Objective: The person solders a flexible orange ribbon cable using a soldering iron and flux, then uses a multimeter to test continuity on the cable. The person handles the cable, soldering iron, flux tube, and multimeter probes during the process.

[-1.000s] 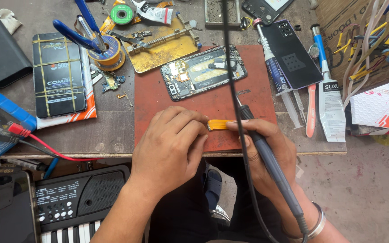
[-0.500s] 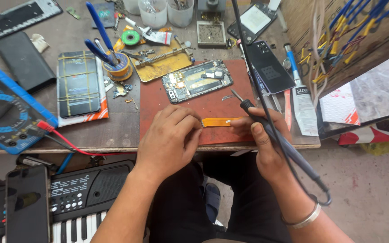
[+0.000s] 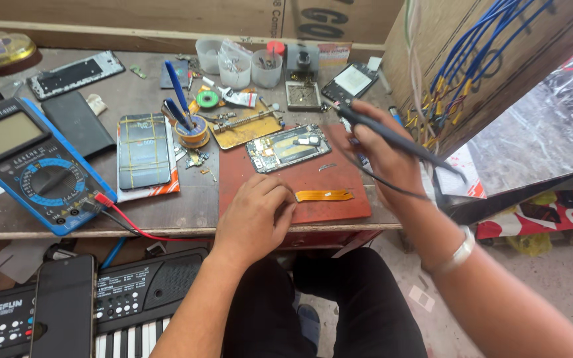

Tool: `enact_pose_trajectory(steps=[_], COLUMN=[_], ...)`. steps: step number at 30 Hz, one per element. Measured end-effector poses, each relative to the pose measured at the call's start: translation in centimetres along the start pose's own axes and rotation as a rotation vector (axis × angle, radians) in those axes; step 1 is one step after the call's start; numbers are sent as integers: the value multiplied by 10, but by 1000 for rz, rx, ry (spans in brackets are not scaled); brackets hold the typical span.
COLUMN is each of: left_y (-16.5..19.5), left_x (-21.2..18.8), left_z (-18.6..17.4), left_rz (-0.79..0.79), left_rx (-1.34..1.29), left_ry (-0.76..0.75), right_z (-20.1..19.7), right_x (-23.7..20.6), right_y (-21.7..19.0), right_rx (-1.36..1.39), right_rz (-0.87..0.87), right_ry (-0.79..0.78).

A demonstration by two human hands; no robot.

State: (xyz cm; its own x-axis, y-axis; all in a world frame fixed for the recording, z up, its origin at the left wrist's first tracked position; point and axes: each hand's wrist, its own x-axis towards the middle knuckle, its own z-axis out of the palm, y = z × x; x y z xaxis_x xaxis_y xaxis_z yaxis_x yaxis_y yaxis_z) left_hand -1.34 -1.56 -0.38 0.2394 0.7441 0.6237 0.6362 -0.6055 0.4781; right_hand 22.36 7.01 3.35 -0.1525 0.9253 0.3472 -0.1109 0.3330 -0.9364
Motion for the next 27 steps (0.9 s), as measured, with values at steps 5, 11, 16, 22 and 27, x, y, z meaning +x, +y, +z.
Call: enact_pose_trajectory(steps=[5, 11, 16, 22, 27], left_y=[1, 4, 5, 6, 6], left_x=[1, 1, 2, 2, 2], left_z=[-3, -2, -4, -3, -3], left_rz=[6, -9, -14, -49, -32], left_rx=[-20, -25, -31, -43, -33], left_ry=[4, 7, 10, -21, -15], right_z=[-4, 8, 26, 24, 12], right_x=[94, 173, 193, 197, 175], right_y=[17, 56, 71, 83, 79], right_rx=[-98, -509, -807, -874, -958], right_rz=[98, -168, -238, -215, -121], right_ry=[3, 34, 14, -87, -67])
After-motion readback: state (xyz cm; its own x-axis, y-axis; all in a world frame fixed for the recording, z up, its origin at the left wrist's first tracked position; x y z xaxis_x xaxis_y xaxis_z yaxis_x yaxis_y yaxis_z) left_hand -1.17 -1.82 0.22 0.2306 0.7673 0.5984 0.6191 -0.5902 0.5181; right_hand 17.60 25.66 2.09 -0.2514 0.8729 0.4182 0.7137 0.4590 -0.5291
